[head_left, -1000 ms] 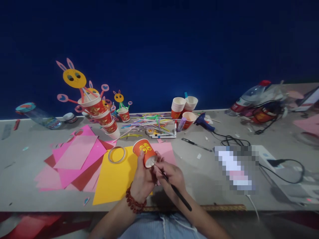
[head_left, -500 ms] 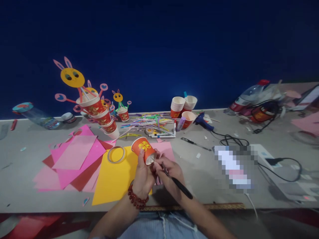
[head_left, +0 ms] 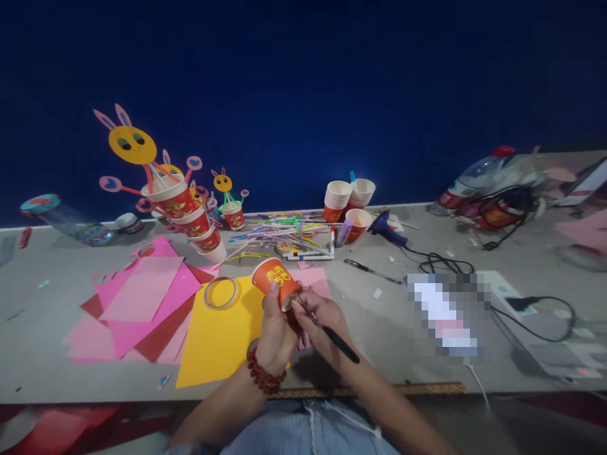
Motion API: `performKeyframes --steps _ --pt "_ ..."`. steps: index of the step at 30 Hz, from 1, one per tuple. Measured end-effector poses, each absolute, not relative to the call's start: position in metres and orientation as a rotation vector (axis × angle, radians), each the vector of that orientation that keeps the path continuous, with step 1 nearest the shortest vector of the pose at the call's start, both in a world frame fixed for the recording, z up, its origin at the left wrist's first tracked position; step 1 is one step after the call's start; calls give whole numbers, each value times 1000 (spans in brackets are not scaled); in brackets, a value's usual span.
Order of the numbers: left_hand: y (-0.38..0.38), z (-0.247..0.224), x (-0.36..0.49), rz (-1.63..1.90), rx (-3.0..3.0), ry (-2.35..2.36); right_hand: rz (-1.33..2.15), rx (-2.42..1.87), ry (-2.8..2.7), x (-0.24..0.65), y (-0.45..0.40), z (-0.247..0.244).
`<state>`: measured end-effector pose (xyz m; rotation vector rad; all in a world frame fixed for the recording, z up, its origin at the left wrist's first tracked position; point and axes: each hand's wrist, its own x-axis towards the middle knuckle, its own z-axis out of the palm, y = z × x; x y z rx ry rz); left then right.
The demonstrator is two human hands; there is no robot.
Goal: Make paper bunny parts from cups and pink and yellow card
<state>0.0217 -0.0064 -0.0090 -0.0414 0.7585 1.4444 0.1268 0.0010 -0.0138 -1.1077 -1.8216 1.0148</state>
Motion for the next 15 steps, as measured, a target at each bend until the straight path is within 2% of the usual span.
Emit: performKeyframes --steps 9,15 --pt "-4 -12 19 1400 -56 666 1012 -1105 -1797 125 4 -13" --pt "-6 -8 17 1422 -98 682 654 -1044 -1981 129 3 -12"
